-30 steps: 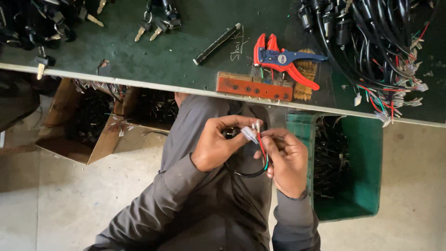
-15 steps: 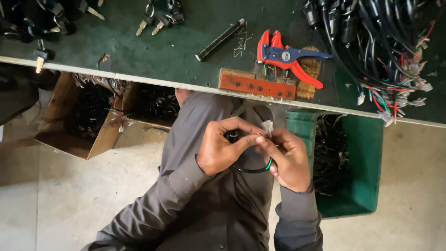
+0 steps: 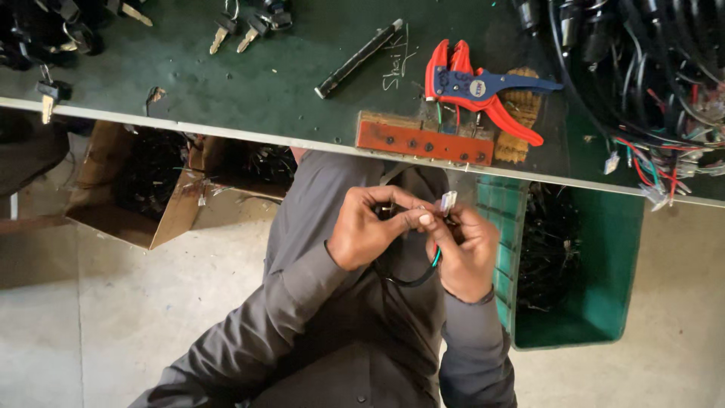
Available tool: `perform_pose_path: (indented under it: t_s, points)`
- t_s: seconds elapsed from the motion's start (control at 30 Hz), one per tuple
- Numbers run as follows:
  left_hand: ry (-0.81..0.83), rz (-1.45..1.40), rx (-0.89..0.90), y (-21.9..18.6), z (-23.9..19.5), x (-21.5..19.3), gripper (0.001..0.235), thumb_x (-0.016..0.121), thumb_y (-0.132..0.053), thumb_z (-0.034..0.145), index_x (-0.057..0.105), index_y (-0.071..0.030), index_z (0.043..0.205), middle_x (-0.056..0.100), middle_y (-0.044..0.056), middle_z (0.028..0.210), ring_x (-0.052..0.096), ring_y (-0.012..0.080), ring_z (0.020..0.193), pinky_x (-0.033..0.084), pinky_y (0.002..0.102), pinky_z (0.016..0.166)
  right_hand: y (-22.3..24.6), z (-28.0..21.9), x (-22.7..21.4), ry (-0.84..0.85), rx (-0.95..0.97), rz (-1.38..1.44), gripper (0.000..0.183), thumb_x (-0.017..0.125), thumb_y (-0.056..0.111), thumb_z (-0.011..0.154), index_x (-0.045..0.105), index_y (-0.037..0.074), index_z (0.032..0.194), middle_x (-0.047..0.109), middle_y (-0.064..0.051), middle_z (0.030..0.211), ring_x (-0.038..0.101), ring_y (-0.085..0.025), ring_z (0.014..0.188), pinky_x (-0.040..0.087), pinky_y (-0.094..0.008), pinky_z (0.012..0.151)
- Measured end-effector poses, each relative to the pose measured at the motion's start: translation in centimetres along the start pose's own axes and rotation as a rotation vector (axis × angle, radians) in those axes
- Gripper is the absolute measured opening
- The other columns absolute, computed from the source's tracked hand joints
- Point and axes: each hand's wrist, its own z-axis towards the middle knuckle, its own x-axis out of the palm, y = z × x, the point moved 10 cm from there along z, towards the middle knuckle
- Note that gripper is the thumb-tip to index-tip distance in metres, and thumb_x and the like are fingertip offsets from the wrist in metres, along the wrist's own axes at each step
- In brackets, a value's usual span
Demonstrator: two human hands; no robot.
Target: The person assembles ignition switch cylinders by inserting keys and connecting multi-colored wire harnesses to a test board. They repeatedly test the connection and place the completed units on the table.
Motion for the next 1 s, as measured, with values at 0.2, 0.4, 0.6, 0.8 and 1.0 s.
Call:
perform_pose_path:
  t_s: [0.2,0.4,0.6,0.8,1.0]
  points:
    - [-0.071,-0.069,-0.113,1.5,0.6,-0.9,0.016,0.078,-0.011,0.091,0.079,0.002,0.100,0.077,0.004,0.090,0.061,0.0046,0.068,0.048,0.021,0.058,-4.2,1.1,0.5,-0.022,0.154,0.585,0.010,0.073,0.007,0.098,0.068,-0.001,0.100,0.063,-0.003,0.066,0.051,-0.005,0.045,0.035,-0.020,0.040]
    - [-0.274,-0.043,-0.259,3.5,1.1,-3.0,0.016,0.080,-0.011,0.088,0.074,0.002,0.095,0.071,0.002,0.074,0.059,0.0054,0.053,0.040,0.021,0.044,-1.0,2.0,-1.9,-0.332,-0.252,-0.026,0.012,0.075,0.000,0.097,0.062,-0.002,0.096,0.068,-0.001,0.081,0.057,-0.003,0.062,0.040,-0.020,0.054]
    - [-0.234,-0.083,-0.107,3.1,2.0,-2.6,0.016,0.078,-0.008,0.090,0.074,0.002,0.101,0.072,-0.001,0.080,0.059,0.0028,0.059,0.046,0.020,0.052,-0.1,2.3,-1.2,-0.356,-0.271,-0.087,0.015,0.077,-0.002,0.095,0.063,-0.003,0.096,0.068,-0.001,0.084,0.061,-0.002,0.071,0.045,-0.019,0.061]
    - [-0.273,0.103,-0.020,2.7,2.1,-2.8,0.013,0.076,-0.007,0.091,0.075,0.004,0.099,0.073,-0.001,0.083,0.060,0.0005,0.071,0.050,0.020,0.063,-1.2,2.3,-0.6,-0.330,-0.207,-0.067,0.013,0.076,-0.003,0.095,0.063,-0.002,0.094,0.067,-0.002,0.077,0.058,-0.003,0.061,0.042,-0.019,0.055]
    - [-0.331,0.173,0.014,1.5,2.0,-3.3,0.014,0.077,-0.009,0.089,0.077,0.005,0.093,0.074,0.000,0.082,0.060,0.0014,0.073,0.051,0.021,0.066,-1.2,2.8,-0.7,-0.371,-0.200,-0.051,0.013,0.076,-0.003,0.095,0.062,-0.002,0.094,0.067,-0.001,0.079,0.057,-0.003,0.061,0.041,-0.020,0.052]
